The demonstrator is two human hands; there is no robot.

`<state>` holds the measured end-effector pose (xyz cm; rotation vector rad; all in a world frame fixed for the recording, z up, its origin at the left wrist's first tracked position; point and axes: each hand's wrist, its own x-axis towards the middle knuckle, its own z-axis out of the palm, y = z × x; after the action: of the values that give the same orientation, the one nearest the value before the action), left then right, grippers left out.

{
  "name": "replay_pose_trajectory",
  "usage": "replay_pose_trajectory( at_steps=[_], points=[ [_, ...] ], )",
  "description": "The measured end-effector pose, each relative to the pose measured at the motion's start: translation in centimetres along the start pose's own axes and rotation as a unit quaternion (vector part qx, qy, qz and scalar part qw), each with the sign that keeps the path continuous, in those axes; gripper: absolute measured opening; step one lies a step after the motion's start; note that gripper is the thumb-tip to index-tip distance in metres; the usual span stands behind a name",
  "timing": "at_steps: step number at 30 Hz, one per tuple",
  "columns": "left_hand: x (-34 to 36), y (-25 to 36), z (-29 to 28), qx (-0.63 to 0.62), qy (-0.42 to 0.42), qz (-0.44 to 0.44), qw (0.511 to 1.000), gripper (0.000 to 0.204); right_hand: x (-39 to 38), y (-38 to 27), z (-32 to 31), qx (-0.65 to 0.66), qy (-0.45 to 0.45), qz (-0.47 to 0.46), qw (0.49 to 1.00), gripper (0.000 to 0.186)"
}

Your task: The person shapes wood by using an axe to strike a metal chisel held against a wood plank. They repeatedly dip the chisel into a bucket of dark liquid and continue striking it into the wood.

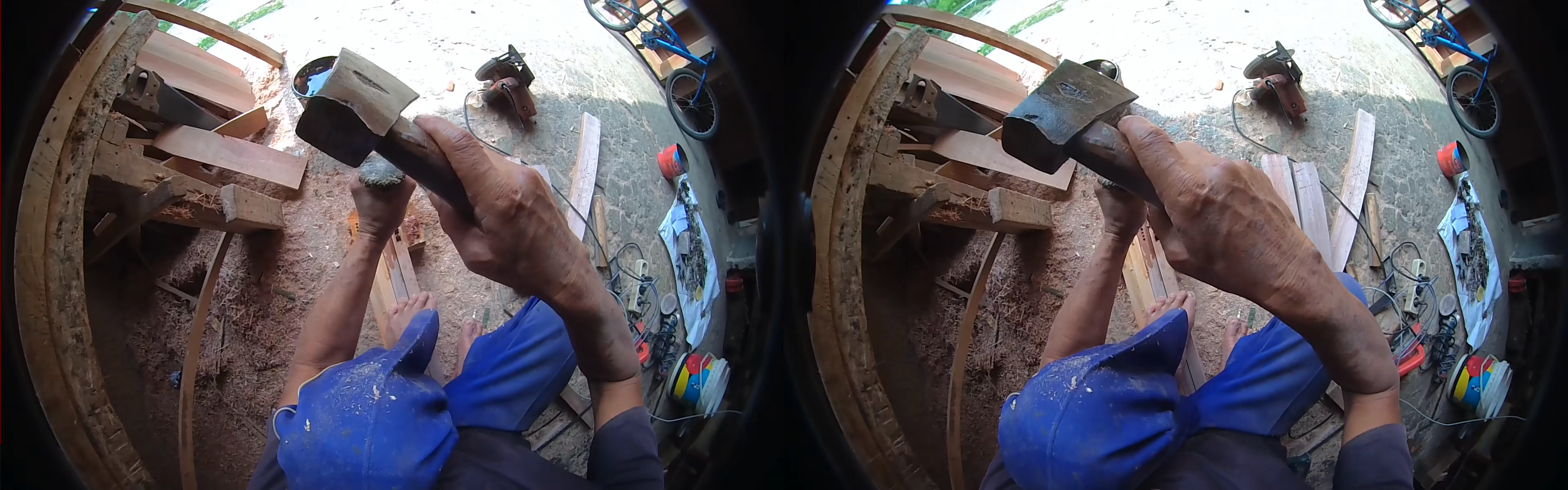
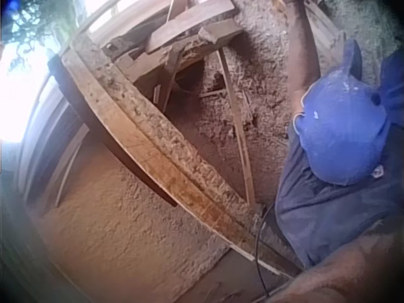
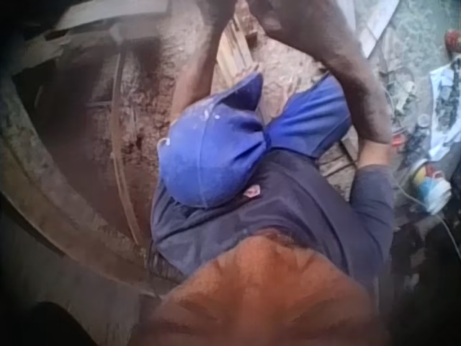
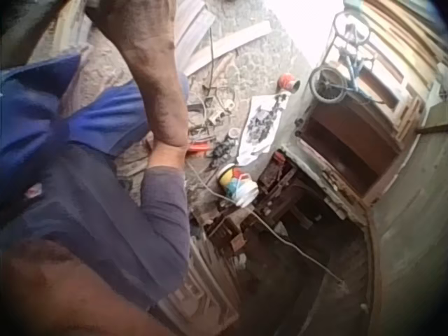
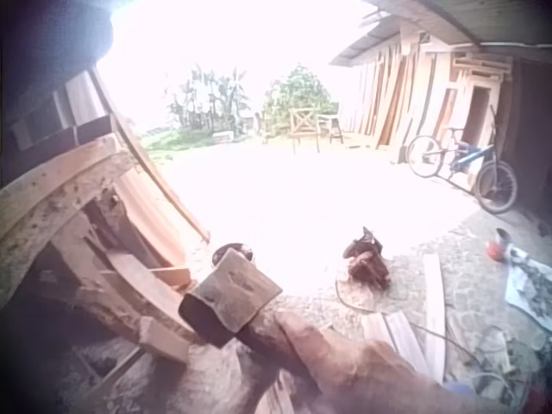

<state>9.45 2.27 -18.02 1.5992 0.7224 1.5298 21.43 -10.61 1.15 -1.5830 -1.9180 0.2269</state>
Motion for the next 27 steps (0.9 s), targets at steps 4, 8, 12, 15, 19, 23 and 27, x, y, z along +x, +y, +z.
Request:
replay_pose_trajectory(
  at_steps=[4, 8, 12, 15, 19, 23, 27],
  points=[
    [0.5, -0.1, -1.0, -0.087, 0.005, -0.089, 0.992, 0.029, -0.1, 0.2, 0.9, -0.056, -0.062, 0.035, 0.996, 0.062],
    [0.0, -1.5, -1.5, 0.136, -0.002, 0.070, 0.988, 0.026, -0.7, 2.2, 3.9, -0.132, -0.193, 0.090, 0.968, 0.057],
    [0.8, -1.6, -1.1, 0.106, -0.014, 0.052, 0.993, 0.023, -0.5, 2.0, 2.6, -0.099, -0.134, 0.051, 0.985, 0.053],
    [1.7, -1.9, -1.2, -0.050, -0.011, -0.116, 0.992, 0.016, 1.1, 0.7, 0.3, -0.034, -0.018, 0.002, 0.999, 0.062],
    [1.6, -0.3, -0.9, -0.017, 0.002, -0.045, 0.999, 0.009, 2.8, -0.8, -2.2, -0.033, 0.084, -0.039, 0.995, 0.059],
    [1.0, 0.1, -0.4, 0.005, 0.006, -0.023, 1.000, 0.012, 1.0, 1.8, 2.5, -0.121, -0.142, 0.086, 0.979, 0.060],
    [0.3, 0.7, 0.0, 0.059, 0.021, 0.074, 0.995, 0.023, -0.6, 2.7, 2.9, -0.106, -0.212, 0.094, 0.967, 0.042]
  ],
)
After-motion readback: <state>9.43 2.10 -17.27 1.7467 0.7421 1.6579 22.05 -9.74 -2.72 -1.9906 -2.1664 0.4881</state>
